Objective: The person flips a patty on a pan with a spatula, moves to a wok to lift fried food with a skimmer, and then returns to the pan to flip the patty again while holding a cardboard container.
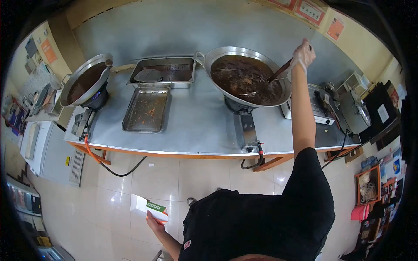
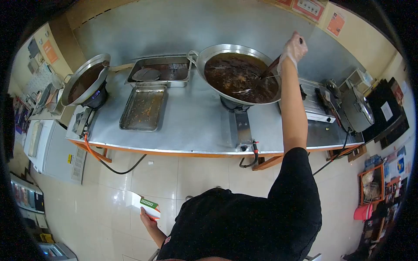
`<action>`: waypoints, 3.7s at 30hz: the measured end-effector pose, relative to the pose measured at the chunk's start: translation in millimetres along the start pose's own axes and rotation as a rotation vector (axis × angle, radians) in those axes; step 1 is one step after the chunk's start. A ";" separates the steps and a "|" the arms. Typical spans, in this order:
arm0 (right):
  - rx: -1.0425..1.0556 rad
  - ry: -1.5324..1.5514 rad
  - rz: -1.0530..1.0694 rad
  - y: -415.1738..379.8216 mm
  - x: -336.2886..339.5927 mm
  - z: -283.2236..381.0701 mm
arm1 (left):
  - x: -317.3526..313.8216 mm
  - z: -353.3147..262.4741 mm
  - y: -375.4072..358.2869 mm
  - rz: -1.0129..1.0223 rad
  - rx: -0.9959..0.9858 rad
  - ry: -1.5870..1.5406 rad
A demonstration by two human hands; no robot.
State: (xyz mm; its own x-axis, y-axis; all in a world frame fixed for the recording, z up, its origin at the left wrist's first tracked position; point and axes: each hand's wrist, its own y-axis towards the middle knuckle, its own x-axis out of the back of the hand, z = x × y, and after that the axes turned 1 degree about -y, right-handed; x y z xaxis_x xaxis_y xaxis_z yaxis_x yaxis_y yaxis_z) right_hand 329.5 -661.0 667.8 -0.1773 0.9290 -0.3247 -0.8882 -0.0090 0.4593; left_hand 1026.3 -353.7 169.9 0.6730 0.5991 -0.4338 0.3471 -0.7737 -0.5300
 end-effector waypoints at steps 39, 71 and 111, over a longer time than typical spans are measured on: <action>0.241 0.558 0.841 -71.0 23.7 27.3 | 12.6 -1.3 26.0 0.015 0.032 0.056; 0.239 0.341 0.211 -37.3 23.6 1.5 | 90.9 77.9 55.1 -0.016 0.217 0.595; 0.857 -0.047 1.081 -188.4 45.6 141.4 | 112.5 76.4 41.2 0.056 0.214 0.644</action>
State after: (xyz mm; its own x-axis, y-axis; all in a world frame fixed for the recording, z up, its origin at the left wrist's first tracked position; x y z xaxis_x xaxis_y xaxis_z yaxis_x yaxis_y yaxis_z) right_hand 548.7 -564.7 683.4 -0.5758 0.6172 0.5362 0.2196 -0.5150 0.8286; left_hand 1066.4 -302.4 43.6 0.9637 0.2660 0.0206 0.2084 -0.7022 -0.6808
